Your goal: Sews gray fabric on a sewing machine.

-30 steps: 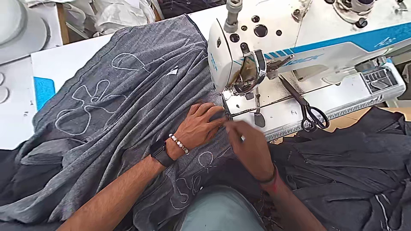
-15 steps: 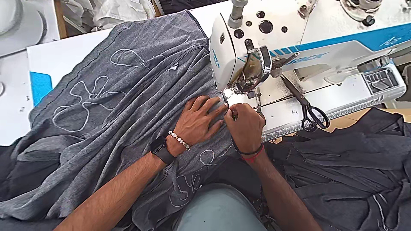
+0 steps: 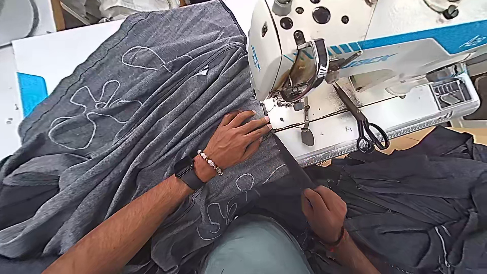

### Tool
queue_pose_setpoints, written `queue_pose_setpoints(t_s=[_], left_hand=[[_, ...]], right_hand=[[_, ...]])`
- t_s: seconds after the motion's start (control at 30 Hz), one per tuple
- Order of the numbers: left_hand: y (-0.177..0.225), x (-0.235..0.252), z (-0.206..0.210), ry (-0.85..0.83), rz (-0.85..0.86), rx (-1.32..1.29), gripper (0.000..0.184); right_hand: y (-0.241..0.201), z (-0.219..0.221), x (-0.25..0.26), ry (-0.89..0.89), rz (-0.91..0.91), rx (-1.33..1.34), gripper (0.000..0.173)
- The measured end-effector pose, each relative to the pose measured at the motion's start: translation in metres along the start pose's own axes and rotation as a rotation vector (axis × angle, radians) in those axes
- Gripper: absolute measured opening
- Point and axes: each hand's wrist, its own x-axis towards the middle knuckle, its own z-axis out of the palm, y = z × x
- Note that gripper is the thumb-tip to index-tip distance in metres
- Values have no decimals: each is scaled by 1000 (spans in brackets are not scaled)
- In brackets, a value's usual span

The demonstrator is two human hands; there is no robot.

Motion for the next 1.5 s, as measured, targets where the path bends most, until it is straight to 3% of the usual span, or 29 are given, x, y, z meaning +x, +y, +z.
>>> queue_pose_setpoints(t_s=[0.07, 0.17, 0.2, 0.33, 0.47, 0.73, 1.03, 1.33, 1.43, 1.5], left_hand=[[1, 0, 1, -3, -7, -1, 41], [1, 0, 0, -14, -5, 9, 42], [0, 0, -1, -12, -5, 12, 42], [1, -1, -1, -18, -4, 20, 42], [0, 1, -2, 1, -4, 35, 42], [-2, -1, -3, -19, 20, 9, 39], [-28, 16, -10, -25, -33, 62, 39], [-99, 45, -24, 41, 231, 62, 31], [-60, 39, -43, -66, 76, 229, 28], [2, 14, -53, -175, -216, 275, 33]], right_hand=[[-6, -7, 3, -119, 71, -59, 14], [-25, -8, 32, -795, 261, -56, 10], [-29, -9, 45, -860, 281, 19, 12], [-37, 9, 99, -352, 267, 126, 28], [-25, 60, 116, -158, 259, 47, 25], [-27, 50, 104, -287, 4, -126, 38], [-23, 62, 147, -350, 25, -163, 40], [-34, 81, 178, -338, 85, -219, 37], [-33, 87, 172, -265, 131, -175, 37], [-32, 86, 166, -220, 196, -103, 33]])
